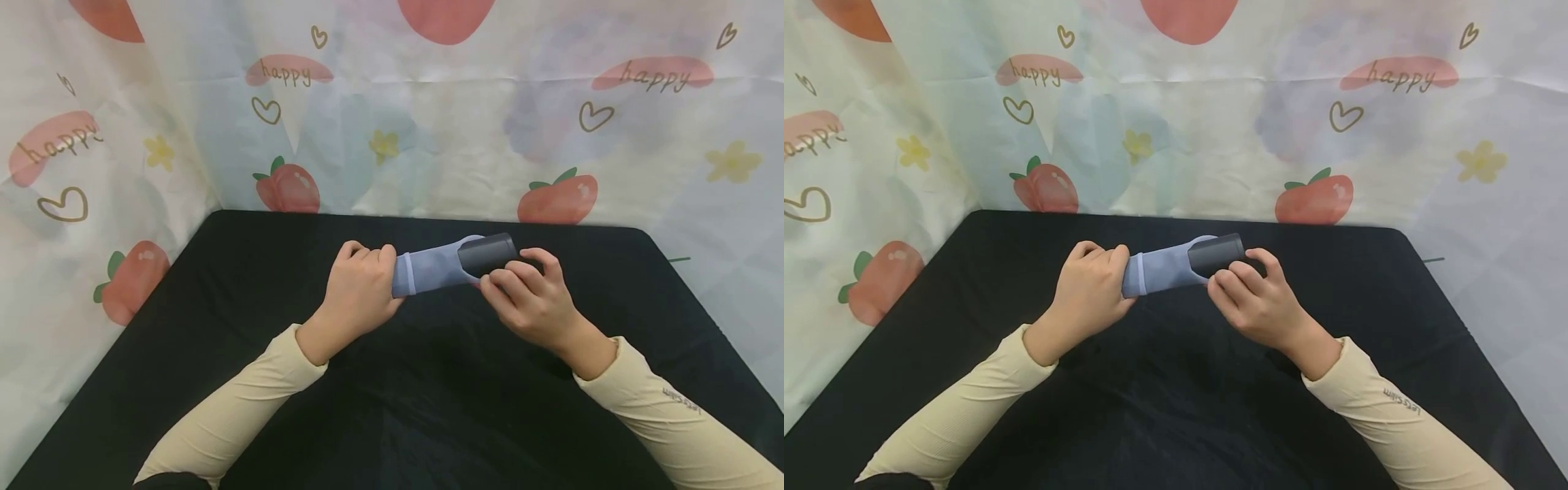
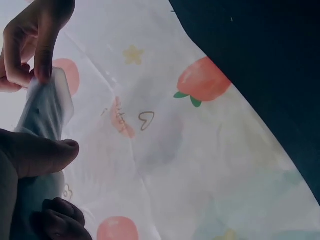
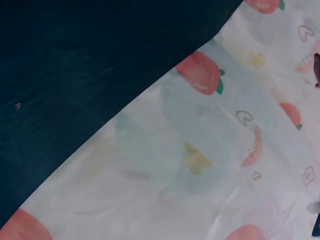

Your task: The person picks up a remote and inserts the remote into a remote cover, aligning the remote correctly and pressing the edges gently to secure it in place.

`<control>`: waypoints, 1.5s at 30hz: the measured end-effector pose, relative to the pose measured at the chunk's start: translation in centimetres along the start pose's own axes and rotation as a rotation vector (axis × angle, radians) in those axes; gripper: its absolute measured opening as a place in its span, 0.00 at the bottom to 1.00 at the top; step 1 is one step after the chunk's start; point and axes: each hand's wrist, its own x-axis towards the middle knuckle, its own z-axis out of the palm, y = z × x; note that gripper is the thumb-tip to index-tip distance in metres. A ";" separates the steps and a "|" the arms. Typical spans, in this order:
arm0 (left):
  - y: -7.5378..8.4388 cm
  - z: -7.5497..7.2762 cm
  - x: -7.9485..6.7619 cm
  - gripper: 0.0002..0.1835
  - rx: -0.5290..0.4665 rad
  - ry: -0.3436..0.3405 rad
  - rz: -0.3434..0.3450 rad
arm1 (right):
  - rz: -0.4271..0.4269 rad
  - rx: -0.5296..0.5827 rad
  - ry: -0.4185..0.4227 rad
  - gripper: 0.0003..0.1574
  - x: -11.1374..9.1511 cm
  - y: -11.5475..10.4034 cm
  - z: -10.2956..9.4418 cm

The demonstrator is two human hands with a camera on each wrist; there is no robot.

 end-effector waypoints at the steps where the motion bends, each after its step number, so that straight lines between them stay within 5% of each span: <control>1: 0.0 0.0 -0.1 0.18 0.001 -0.011 0.001 | -0.015 0.003 0.002 0.17 -0.2 0.1 -0.1; 14: -0.1 0.9 -0.3 0.15 -0.007 -0.056 0.021 | -0.028 0.036 0.013 0.17 -2.0 0.5 -0.2; 19: -0.9 1.0 -0.4 0.19 0.031 -0.030 0.104 | 0.030 0.133 -0.190 0.20 -0.4 -0.5 -1.3; 26: -2.2 -0.3 -0.8 0.24 0.035 0.049 0.327 | 0.259 0.390 -0.577 0.29 2.2 0.7 -3.7; 29: -2.4 -0.9 -0.8 0.23 0.019 0.094 0.412 | 0.228 0.522 -0.700 0.29 2.4 1.2 -3.8; 32: -2.6 -1.2 -0.8 0.21 0.009 0.121 0.454 | 0.121 0.587 -0.665 0.25 2.1 1.0 -3.4; 36: -3.0 -1.2 -0.8 0.23 -0.009 0.117 0.459 | 0.015 0.524 -0.537 0.22 1.6 0.9 -2.5; 45: -3.6 -0.2 -1.3 0.24 -0.045 0.090 0.442 | 0.065 0.531 -0.511 0.22 0.2 1.6 -2.4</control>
